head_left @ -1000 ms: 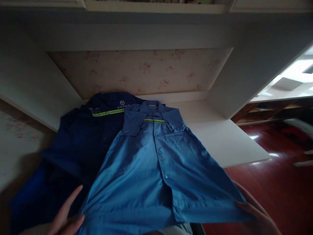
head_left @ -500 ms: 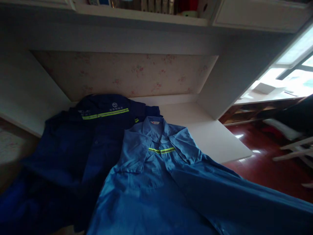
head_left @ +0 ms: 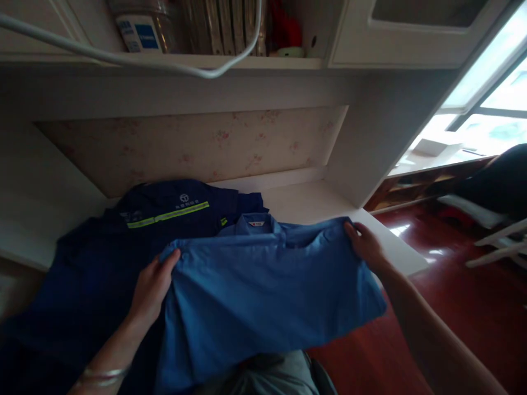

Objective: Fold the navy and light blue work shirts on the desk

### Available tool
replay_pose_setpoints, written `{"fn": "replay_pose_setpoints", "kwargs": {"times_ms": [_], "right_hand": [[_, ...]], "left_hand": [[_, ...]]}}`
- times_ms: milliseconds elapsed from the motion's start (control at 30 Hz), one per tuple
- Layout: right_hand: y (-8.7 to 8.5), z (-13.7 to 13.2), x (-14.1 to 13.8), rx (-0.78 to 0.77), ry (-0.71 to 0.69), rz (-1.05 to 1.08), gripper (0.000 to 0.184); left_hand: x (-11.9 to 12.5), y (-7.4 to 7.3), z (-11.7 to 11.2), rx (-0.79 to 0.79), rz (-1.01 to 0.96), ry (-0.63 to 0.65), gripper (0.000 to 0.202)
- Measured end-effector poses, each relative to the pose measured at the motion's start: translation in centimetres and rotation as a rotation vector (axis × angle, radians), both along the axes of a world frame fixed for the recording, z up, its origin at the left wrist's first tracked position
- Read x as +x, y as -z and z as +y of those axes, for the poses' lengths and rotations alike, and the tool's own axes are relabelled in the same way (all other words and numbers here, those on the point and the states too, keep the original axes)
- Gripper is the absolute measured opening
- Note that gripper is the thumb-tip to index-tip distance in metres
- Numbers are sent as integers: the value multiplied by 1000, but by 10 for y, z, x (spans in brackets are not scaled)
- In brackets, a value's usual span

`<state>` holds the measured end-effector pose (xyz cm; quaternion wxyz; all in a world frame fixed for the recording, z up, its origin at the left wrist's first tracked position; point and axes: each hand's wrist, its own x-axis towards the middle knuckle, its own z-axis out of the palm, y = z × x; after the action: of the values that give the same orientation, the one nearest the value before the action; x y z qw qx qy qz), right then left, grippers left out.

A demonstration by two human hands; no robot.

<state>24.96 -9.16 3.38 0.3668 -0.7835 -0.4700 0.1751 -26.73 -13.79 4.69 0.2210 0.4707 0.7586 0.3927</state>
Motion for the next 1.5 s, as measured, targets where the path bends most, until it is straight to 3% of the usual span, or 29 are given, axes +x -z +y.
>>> {"fn": "replay_pose_setpoints", "kwargs": {"times_ms": [100,200,267,333,400,500,600,733,867,1000,1133,1267,1500], "right_hand": [[-3,78,-18,-54,-64,-156,46],[-2,114,-39,-24,-59,-229,47],[6,114,-57,26,-133,-295,51],[24,100,-75,9,-309,-404,52],[47,83,-88,-121,-484,-505,52],[81,67,-93,-328,-545,-588,56],[98,72,-74,-363,-497,-625,59],[101,101,-23,-384,-455,-652,60],[104,140,31,-404,-408,-652,61],[109,183,69,-422,-404,-639,63],[112,227,90,-431,-397,-644,63],[114,266,107,-407,-388,-635,64],[122,302,128,-382,-419,-682,68]], "left_hand": [[4,-8,75,-40,115,-11,53],[11,-3,116,-31,191,40,57],[19,8,123,6,233,59,63],[29,24,117,88,355,146,66],[41,40,108,153,563,318,60],[58,58,100,149,859,508,53],[75,67,104,111,976,571,53],[102,74,125,84,1003,644,57],[138,86,161,82,1012,718,59],[172,97,210,56,1000,770,63],[193,102,262,25,954,846,71],[204,110,306,-64,946,829,80],[212,128,346,-137,870,745,88]]}}
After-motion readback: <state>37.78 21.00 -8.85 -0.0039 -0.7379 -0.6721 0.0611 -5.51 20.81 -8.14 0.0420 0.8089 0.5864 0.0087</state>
